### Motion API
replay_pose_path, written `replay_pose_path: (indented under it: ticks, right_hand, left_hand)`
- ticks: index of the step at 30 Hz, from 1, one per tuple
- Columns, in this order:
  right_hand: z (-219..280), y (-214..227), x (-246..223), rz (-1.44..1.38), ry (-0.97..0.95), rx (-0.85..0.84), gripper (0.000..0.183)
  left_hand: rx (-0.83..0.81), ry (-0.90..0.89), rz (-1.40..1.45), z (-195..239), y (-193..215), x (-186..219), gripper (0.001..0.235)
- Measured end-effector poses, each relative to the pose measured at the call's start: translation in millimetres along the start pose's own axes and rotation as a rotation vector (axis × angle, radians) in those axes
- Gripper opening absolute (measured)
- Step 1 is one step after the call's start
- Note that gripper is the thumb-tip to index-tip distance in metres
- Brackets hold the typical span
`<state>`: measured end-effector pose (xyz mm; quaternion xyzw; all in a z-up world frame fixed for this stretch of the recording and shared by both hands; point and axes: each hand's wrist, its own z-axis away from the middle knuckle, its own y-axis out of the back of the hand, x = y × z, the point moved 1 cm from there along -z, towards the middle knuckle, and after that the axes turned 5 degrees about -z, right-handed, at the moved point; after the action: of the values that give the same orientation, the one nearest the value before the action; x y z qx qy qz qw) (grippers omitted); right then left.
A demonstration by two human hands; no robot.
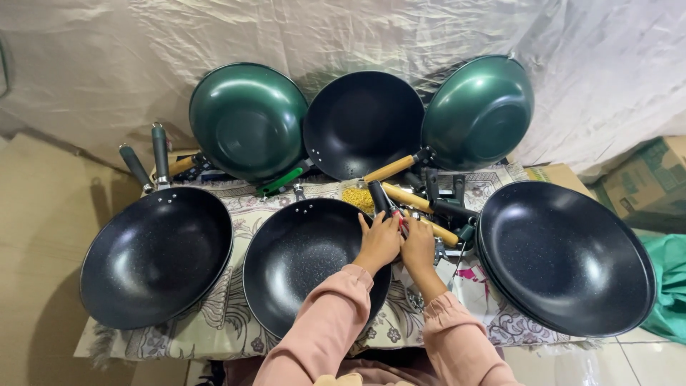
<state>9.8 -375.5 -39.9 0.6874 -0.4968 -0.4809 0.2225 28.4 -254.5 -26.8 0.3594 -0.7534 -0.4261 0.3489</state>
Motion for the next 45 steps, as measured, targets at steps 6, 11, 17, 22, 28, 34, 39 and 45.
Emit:
replay_pose_path:
  ticks: [6,11,17,22,28,34,39,45]
  right_hand:
    - [6,2,4,-0.039,0.022,0.013,0.049]
    - [2,17,-5,-0.065,0.022,0.030,0.044]
    - [2,14,-2,-0.042,0.019,-0.008,0.033]
    - [6,18,-9,-0.061,0.031,-0.030,0.027]
    - [8,12,-18,-0.057,0.040,-0.101,0.020]
    - [13,34,-55,-0.265,0.076,-0.168,0.019]
    - [19,33,-65,-0.326,0.092,-0.219,0.026]
    - [27,56,-83,-0.271,-0.006,-0.239,0.018]
  left_hand:
    - [0.071,-0.012,-0.018,5,-6,0,0.045]
    - [-0.076,0.005,0.077,15,24,9,0.049]
    - [-0.155,0.005,0.240,30,71,20,0.053]
    - [-0.184,0.001,0.144,53,85,20,0.075]
    - [-0.294,0.017,0.224,76,86,14,0.089]
    - [-0.456,0.030,0.349,99,90,5,0.101]
    - [-0.597,0.011,0.366,122,109,5,0.097]
    - [-0.524,-0.059,0.434,158,109,-8,0.085]
